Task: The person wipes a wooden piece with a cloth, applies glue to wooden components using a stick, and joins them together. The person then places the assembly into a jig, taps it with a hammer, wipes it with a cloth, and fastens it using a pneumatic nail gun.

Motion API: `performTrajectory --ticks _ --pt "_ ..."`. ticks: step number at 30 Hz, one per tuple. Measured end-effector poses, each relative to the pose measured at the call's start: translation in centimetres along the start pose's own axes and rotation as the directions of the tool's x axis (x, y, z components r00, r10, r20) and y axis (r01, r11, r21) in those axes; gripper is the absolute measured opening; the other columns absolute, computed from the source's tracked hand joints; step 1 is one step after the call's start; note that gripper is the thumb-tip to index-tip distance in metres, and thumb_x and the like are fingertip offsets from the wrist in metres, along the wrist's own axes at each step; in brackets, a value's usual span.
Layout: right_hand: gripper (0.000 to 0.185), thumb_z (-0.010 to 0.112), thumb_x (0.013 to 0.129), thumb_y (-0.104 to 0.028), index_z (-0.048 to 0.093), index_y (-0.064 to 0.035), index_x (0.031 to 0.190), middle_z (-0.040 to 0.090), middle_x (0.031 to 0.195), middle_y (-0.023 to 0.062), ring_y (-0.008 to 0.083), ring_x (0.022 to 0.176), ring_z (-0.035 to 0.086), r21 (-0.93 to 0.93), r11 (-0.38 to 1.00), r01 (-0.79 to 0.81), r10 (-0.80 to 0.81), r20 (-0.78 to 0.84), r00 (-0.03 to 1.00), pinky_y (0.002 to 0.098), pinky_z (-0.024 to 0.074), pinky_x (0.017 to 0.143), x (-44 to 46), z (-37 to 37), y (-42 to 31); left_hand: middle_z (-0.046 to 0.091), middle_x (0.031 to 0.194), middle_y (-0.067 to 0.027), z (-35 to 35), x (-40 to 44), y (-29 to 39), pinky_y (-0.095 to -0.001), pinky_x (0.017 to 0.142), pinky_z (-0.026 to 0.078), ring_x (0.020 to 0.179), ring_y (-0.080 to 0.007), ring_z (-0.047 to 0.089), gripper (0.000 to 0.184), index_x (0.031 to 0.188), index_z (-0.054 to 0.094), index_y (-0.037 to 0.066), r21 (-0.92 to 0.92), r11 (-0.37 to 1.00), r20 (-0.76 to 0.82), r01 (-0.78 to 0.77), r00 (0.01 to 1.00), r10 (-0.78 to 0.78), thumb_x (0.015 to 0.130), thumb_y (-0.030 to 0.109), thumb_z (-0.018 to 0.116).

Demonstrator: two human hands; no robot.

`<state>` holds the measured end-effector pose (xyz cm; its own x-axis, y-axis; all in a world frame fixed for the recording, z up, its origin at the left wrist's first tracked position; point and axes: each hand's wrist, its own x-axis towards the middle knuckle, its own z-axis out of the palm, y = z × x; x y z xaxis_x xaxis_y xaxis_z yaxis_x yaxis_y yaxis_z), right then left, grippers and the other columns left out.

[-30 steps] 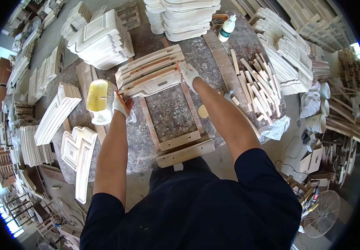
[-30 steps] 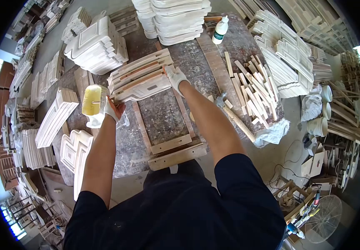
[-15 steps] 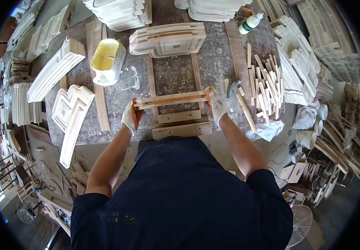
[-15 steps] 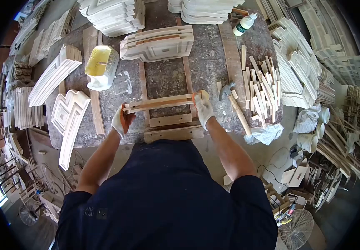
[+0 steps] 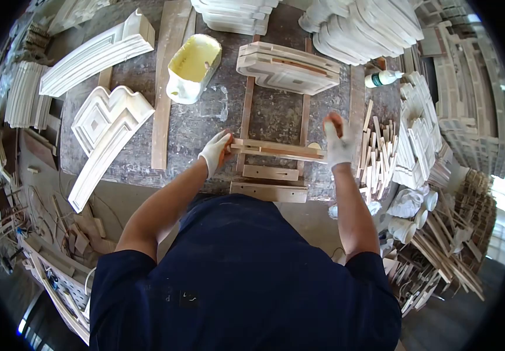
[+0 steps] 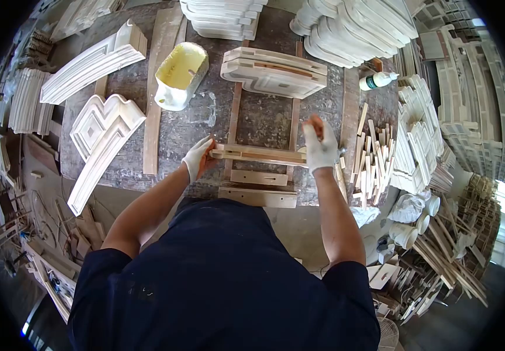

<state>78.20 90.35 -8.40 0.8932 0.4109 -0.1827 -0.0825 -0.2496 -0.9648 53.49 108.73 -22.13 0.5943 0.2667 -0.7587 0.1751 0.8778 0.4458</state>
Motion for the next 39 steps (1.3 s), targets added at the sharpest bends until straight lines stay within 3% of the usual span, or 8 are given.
performTrajectory --ticks 6,13,16,20,26,29,32,39 --pt "0.062 0.073 0.083 -0.017 0.048 0.0009 0.137 0.060 0.085 0.0004 0.0081 0.076 0.056 -0.307 0.905 0.293 -0.095 0.526 0.845 0.0244 0.0491 0.072 3.2 20.6 -1.9 0.061 0.099 0.0030 -0.4 -0.7 1.2 -0.0267 0.066 0.044 0.078 -0.0073 0.053 0.053 0.144 0.040 0.014 0.017 1.000 0.070 -0.003 0.998 0.001 0.098 0.028 0.061" --pt "0.034 0.075 0.077 -0.027 0.072 -0.0088 0.106 0.068 0.095 0.0168 0.0319 0.089 0.067 -0.596 0.664 0.451 -0.184 0.454 0.871 0.0389 0.0522 0.080 10.0 31.9 3.6 0.026 0.155 -0.0246 -6.7 -0.2 9.4 -0.0367 0.113 0.032 0.143 -0.0322 0.030 0.087 0.152 0.023 0.003 0.399 0.819 -0.285 -0.413 0.793 0.539 0.084 0.026 0.073" --pt "0.029 0.074 0.080 -0.026 0.073 -0.0084 0.103 0.068 0.094 0.0156 0.0300 0.087 0.068 -0.553 0.644 0.528 -0.257 0.494 0.830 0.0377 0.0527 0.078 10.2 31.3 2.8 0.028 0.153 -0.0285 -6.5 1.7 13.9 -0.0390 0.113 0.033 0.141 -0.0389 0.033 0.077 0.144 0.041 0.009 0.778 0.541 -0.321 -0.321 0.537 0.780 0.077 0.026 0.076" --pt "0.024 0.073 0.080 -0.021 0.071 -0.0051 0.098 0.069 0.092 0.0129 0.0301 0.085 0.067 -0.397 0.583 0.709 -0.451 0.568 0.689 0.0382 0.0531 0.077 9.6 31.6 0.9 0.034 0.148 -0.0315 -8.3 6.8 13.8 -0.0399 0.111 0.036 0.136 -0.0437 0.038 0.027 0.101 0.066 0.010 0.799 0.416 -0.161 -0.434 0.512 0.844 0.077 0.019 0.072" --pt "0.016 0.069 0.080 -0.024 0.071 -0.0108 0.090 0.071 0.089 0.0106 0.0306 0.087 0.067 -0.362 0.293 0.885 -0.305 0.842 0.445 0.0418 0.0529 0.077 7.4 33.3 0.8 0.036 0.146 -0.0313 -9.8 1.8 9.8 -0.0402 0.108 0.041 0.132 -0.0442 0.042 0.023 0.100 0.064 0.009 0.842 0.375 -0.126 -0.387 0.536 0.835 0.077 0.009 0.069" --pt "0.017 0.067 0.082 -0.024 0.072 -0.0102 0.088 0.072 0.089 0.0121 0.0305 0.085 0.068 -0.527 0.432 0.732 0.201 0.848 0.491 0.0426 0.0529 0.077 3.9 32.9 0.1 0.036 0.146 -0.0312 -9.8 -2.1 7.2 -0.0405 0.105 0.043 0.131 -0.0446 0.044 0.022 0.099 0.064 0.007 0.837 0.404 -0.138 -0.369 0.572 0.809 0.078 0.007 0.069" --pt "0.023 0.067 0.083 -0.026 0.073 -0.0091 0.098 0.072 0.092 0.0137 0.0316 0.087 0.068 -0.289 0.579 0.763 -0.242 0.832 0.499 0.0402 0.0539 0.079 1.6 30.7 1.0 0.036 0.146 -0.0313 -10.0 -4.3 4.9 -0.0413 0.102 0.044 0.130 -0.0448 0.044 0.020 0.098 0.063 0.006 0.821 0.440 -0.171 -0.363 0.579 0.797 0.079 0.007 0.068" --pt "0.027 0.067 0.084 -0.023 0.072 -0.0067 0.105 0.073 0.095 0.0141 0.0246 0.086 0.071 -0.475 0.768 0.429 0.128 0.771 0.624 0.0331 0.0539 0.080 0.1 26.4 1.5 0.038 0.146 -0.0291 -11.6 -5.3 1.1 -0.0403 0.106 0.041 0.131 -0.0411 0.045 0.048 0.124 0.052 0.002 0.824 0.451 -0.160 -0.343 0.624 0.765 0.079 0.011 0.068"
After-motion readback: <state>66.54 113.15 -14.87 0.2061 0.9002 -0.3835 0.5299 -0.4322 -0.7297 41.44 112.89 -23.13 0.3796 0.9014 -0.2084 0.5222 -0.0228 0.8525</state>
